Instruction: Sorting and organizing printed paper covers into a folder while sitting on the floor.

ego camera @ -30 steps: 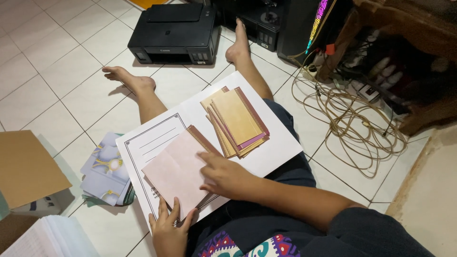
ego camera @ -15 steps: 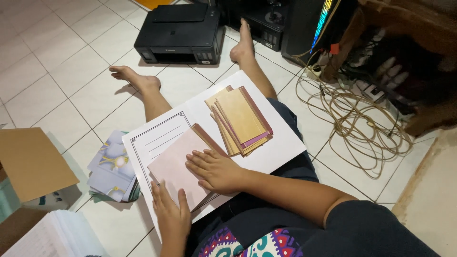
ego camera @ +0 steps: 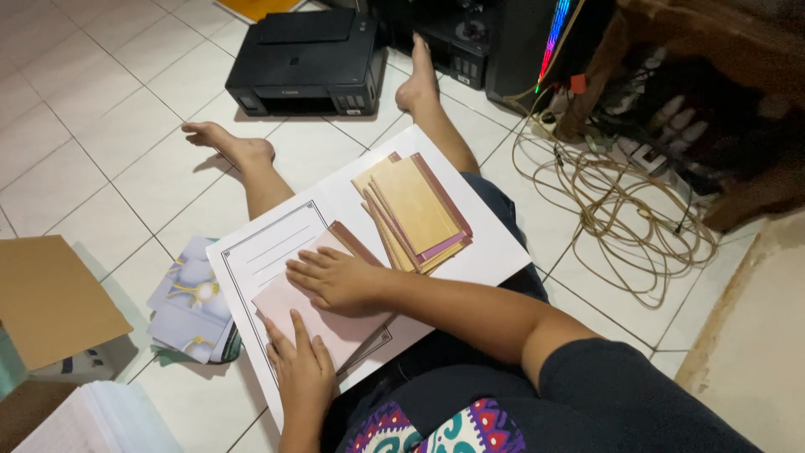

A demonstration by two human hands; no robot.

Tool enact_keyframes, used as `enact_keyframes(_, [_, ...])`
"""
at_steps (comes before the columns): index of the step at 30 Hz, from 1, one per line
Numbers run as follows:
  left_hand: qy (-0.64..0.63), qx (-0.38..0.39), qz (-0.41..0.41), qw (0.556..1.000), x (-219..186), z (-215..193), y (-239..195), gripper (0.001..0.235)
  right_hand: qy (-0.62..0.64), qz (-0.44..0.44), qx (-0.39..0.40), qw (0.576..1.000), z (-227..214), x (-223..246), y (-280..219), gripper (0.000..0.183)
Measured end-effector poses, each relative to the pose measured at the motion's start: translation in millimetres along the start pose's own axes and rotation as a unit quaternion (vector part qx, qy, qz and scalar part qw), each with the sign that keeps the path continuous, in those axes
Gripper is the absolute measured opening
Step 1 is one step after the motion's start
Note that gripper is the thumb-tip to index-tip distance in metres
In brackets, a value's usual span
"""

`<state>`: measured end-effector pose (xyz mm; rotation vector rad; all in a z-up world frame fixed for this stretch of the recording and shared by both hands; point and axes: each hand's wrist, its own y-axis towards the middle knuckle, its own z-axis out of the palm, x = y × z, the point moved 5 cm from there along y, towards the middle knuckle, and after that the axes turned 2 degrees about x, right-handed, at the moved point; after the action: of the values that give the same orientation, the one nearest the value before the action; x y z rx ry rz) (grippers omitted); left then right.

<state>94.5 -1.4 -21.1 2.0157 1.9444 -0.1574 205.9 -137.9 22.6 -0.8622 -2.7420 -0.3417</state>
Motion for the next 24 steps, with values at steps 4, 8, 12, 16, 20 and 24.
enact_keyframes(4, [0.002, 0.004, -0.021, 1.000, -15.2, -13.6, 0.0, 0.061, 0.000, -0.009, -0.010, 1.000, -2.9, 6.6, -3.6, 0.063])
enact_keyframes(8, [-0.007, 0.032, -0.061, 0.998, -22.5, -23.4, 1.3, 0.060, -0.040, -0.003, -0.046, 0.998, -7.5, 25.5, -14.9, 0.064])
enact_keyframes(12, [0.007, -0.078, 0.021, 0.997, -22.4, -19.5, -4.7, 0.056, -0.102, 0.043, 0.072, 0.991, -27.2, 29.2, -7.1, 0.064])
enact_keyframes(16, [0.013, -0.013, -0.040, 0.999, -29.8, -31.8, 0.3, 0.061, -0.048, 0.038, 0.067, 0.996, -19.6, 25.9, -15.4, 0.066])
enact_keyframes(20, [0.015, 0.033, -0.064, 0.997, -35.9, -43.5, 1.5, 0.062, -0.086, 0.095, 0.058, 0.990, -8.5, 17.0, -43.5, 0.071])
enact_keyframes(24, [0.034, 0.033, -0.064, 0.997, -38.8, -26.8, 7.4, 0.061, -0.068, 0.143, 0.071, 0.985, -31.4, 24.8, -78.9, 0.073])
